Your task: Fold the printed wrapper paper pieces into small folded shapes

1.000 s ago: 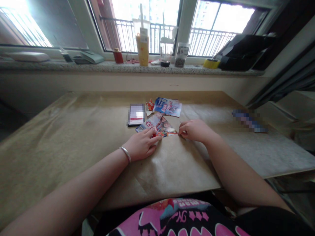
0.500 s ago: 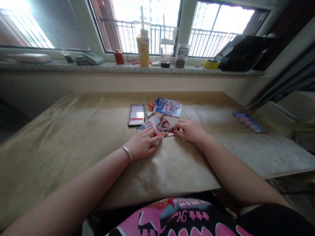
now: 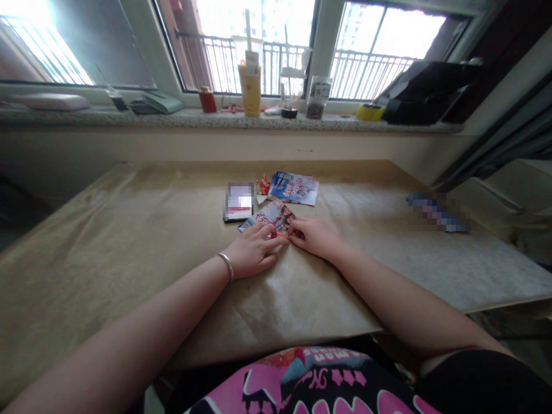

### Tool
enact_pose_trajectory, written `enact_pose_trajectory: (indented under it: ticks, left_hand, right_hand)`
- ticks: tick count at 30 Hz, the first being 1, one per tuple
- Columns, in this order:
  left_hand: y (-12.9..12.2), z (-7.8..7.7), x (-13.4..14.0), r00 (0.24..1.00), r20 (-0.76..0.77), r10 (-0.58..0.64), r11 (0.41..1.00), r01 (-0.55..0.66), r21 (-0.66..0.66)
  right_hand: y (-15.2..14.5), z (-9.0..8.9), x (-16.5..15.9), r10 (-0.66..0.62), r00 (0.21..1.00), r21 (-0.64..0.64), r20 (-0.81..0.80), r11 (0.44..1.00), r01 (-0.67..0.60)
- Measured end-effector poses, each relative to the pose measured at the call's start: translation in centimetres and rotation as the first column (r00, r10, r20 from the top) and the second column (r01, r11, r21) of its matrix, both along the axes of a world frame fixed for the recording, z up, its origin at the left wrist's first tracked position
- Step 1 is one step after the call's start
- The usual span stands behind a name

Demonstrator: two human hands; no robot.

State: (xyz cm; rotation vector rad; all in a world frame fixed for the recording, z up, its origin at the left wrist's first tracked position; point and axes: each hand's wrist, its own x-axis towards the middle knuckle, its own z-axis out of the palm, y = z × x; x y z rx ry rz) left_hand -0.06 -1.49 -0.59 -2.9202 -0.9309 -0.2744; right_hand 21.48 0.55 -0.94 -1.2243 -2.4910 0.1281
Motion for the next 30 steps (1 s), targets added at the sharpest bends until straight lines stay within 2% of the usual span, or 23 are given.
enact_pose_trajectory:
  ticks: [5,16,30]
  left_hand:
    - [0.0,0.2,0.0,0.999,-0.014,0.037,0.999,-0.037,0.001]
    - [0.4,0.6,-1.2,0.999,-0.010,-0.041,0.999,0.041,-0.033]
    - [0.7,1.8,-2.1,0.995,-0.006,-0.102,0.986,0.101,-0.133]
  right_hand:
    - [0.1,-0.4,-0.3,0.052,0.996,-0.025,-0.068,0.998,-0.053]
    - [0.4,-0.7,0.1,0.107,0.992,-0.003,-0.074,0.994,-0.107]
    - [0.1,-0.2,0.1,0.098,0.994,-0.016,-0.044,0.995,-0.099]
